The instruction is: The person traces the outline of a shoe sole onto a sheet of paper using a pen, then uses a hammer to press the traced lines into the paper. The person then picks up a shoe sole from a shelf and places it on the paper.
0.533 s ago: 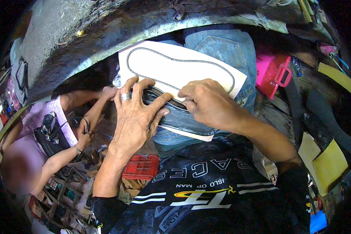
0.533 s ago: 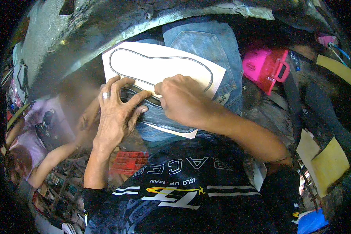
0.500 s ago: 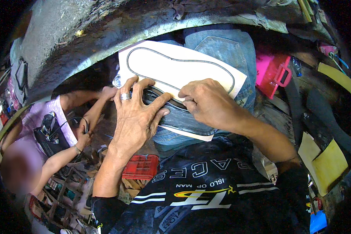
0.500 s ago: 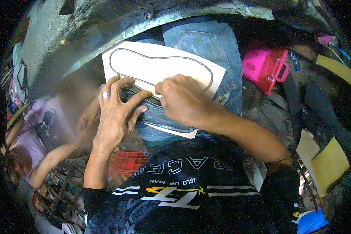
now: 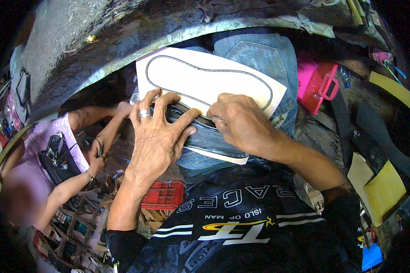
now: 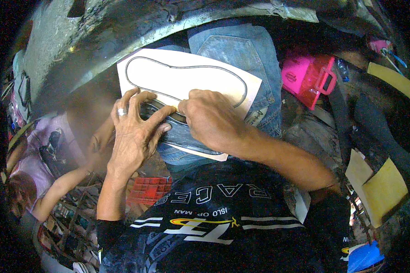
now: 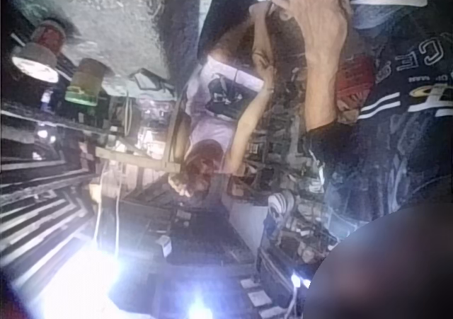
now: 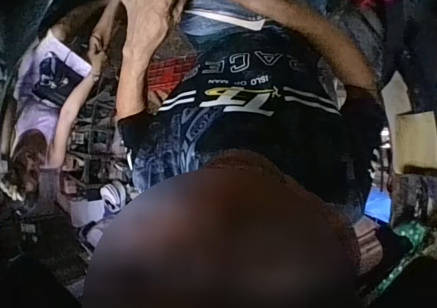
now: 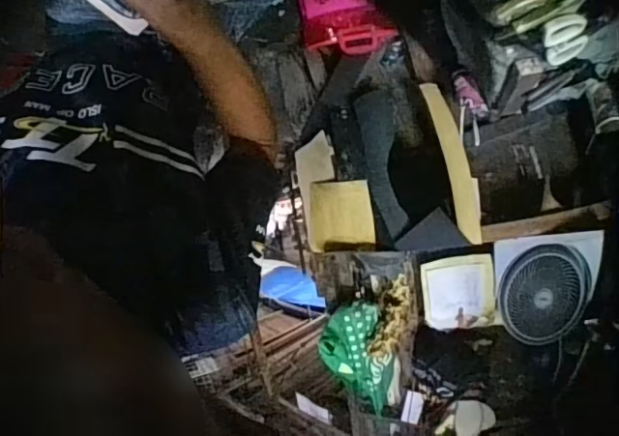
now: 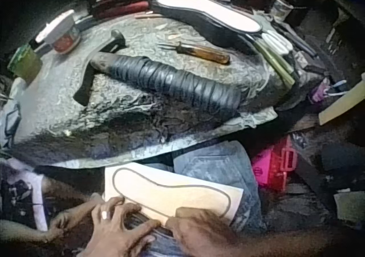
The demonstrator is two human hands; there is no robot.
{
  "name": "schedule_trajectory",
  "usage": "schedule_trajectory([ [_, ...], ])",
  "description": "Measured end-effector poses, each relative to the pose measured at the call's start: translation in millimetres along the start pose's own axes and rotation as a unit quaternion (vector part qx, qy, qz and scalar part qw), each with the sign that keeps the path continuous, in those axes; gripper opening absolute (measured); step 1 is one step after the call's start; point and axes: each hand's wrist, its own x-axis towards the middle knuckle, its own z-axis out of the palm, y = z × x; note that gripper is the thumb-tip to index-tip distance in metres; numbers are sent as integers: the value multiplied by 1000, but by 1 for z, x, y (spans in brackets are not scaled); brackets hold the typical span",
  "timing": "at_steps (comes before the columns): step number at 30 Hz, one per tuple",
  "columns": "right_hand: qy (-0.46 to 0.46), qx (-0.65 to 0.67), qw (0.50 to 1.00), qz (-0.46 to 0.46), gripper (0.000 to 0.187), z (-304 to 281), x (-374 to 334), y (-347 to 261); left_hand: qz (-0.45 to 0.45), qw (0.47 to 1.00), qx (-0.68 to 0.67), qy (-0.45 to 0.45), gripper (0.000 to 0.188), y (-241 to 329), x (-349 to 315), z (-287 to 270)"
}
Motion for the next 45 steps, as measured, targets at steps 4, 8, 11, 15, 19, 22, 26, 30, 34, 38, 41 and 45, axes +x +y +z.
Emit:
schedule_trajectory([
  [4,-12,-35,999,-15,12,1,1,0,5,1000,-9,0,34,-1,1,0],
  [8,-10,-55,998,-35,11,3,2,3,14,1000,-17,0,34,-2,2,-1],
  [11,-17,-61,997,-42,9,4,4,6,29,999,-24,-11,34,-3,3,-2],
  [15,-16,-33,999,-40,8,0,7,7,55,998,-27,-21,36,-5,7,-3],
  [19,-34,31,999,24,11,-9,4,6,53,998,-30,-22,39,-5,9,-4],
  [22,-23,27,999,14,14,-11,2,4,52,998,-30,-24,41,-4,8,-4],
  [26,1,38,999,-18,13,-5,4,5,61,998,-20,-25,44,-4,9,-4],
  [30,6,26,999,-46,13,0,5,11,87,995,-5,-40,53,-3,13,-8],
  [34,18,36,998,-37,13,-2,5,15,113,992,-7,-53,55,-5,18,-13],
  [38,86,43,995,-20,9,-11,-3,10,120,991,-2,-51,53,-5,20,-14],
  [41,35,9,999,-28,19,-21,-21,5,126,991,9,-45,49,-4,21,-13],
  [45,28,-16,994,-103,42,-16,-39,-2,129,991,-14,-27,39,-11,21,-13],
])
